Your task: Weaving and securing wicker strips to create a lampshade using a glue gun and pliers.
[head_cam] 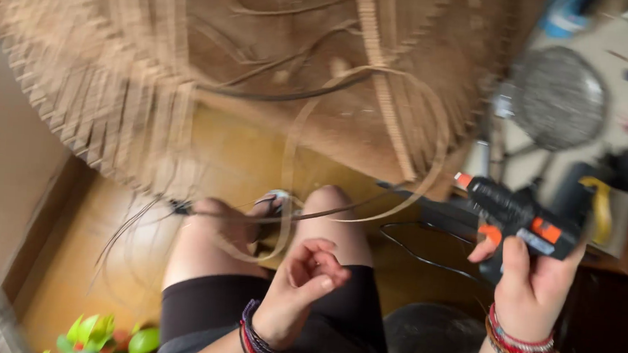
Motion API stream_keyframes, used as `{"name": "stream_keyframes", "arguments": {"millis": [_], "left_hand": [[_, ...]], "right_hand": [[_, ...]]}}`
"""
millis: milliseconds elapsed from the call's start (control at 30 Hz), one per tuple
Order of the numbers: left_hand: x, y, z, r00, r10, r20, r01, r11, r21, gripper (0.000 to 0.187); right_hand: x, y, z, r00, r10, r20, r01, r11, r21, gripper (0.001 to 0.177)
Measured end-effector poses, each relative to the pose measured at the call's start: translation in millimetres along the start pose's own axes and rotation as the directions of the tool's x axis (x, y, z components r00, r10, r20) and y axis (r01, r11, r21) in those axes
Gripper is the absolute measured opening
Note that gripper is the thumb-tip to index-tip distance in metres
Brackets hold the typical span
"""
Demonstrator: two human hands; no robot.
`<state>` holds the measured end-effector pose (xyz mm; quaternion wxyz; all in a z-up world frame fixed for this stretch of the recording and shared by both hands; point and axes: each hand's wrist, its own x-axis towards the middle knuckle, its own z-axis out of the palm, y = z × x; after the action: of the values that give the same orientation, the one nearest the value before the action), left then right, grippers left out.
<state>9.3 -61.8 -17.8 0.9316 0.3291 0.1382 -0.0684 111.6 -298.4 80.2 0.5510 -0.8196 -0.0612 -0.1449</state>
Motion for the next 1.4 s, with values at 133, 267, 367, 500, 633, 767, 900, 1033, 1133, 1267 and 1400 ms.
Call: {"name": "stream_keyframes", "arguments": {"millis": [133, 267, 367, 500, 633, 767, 900, 1033, 1133, 1267, 1400], "left_hand": [[31.4, -9.9, 22.1, 0.973, -0.211, 0.092, 0.197, 0.970, 0.144, 0.028], [57.2, -16.3, 43.1, 0.934, -0.349, 0.075, 0.330, 0.925, 0.189, 0.016], [69.9, -16.3, 54.9, 0.924, -0.377, 0.067, 0.352, 0.906, 0.235, 0.015], [79.4, -19.4, 59.6, 0.926, -0.375, 0.044, 0.354, 0.903, 0.243, 0.015], [84.0, -19.1, 55.5, 0.937, -0.348, 0.020, 0.333, 0.912, 0.239, 0.018], [82.9, -13.9, 55.1, 0.951, -0.305, -0.045, 0.307, 0.926, 0.219, 0.021], [80.3, -3.1, 56.5, 0.981, -0.190, -0.043, 0.194, 0.974, 0.121, 0.027], [75.5, -8.1, 38.9, 0.979, -0.161, -0.126, 0.164, 0.986, 0.013, 0.030], [60.2, 3.6, 28.6, 0.979, -0.153, -0.133, 0.137, 0.983, -0.123, 0.023], [33.6, 24.9, -2.2, 0.956, -0.066, -0.286, 0.096, 0.991, 0.091, 0.016], [4.3, 34.4, -42.6, 0.881, 0.074, -0.467, -0.049, 0.997, 0.065, 0.017]], "right_hand": [[16.1, 52.1, -56.2, 0.995, 0.067, -0.076, -0.078, 0.985, -0.153, 0.033], [55.0, 88.5, -76.7, 1.000, 0.024, -0.019, -0.030, 0.614, -0.789, 0.049], [91.0, 116.0, -67.0, 0.997, -0.012, 0.081, 0.080, 0.358, -0.930, 0.075], [121.4, 158.1, -48.6, 0.986, -0.090, 0.138, 0.152, 0.167, -0.974, 0.088], [131.7, 170.2, -36.4, 0.974, -0.168, 0.153, 0.167, 0.071, -0.983, 0.089], [121.7, 136.0, -33.3, 0.951, -0.165, 0.261, 0.292, 0.214, -0.932, 0.072], [82.7, 59.1, -12.4, 0.883, -0.303, 0.358, 0.469, 0.554, -0.688, 0.047], [22.2, 19.0, 34.0, 0.748, -0.401, 0.529, 0.553, 0.818, -0.162, 0.026], [-8.3, -3.3, 69.1, 0.648, -0.586, 0.487, 0.654, 0.755, 0.039, 0.022], [-25.4, -25.0, 92.1, 0.715, -0.501, 0.487, 0.458, 0.863, 0.215, 0.021], [-22.5, -51.7, 122.6, 0.665, -0.580, 0.470, 0.583, 0.797, 0.159, 0.017]]}}
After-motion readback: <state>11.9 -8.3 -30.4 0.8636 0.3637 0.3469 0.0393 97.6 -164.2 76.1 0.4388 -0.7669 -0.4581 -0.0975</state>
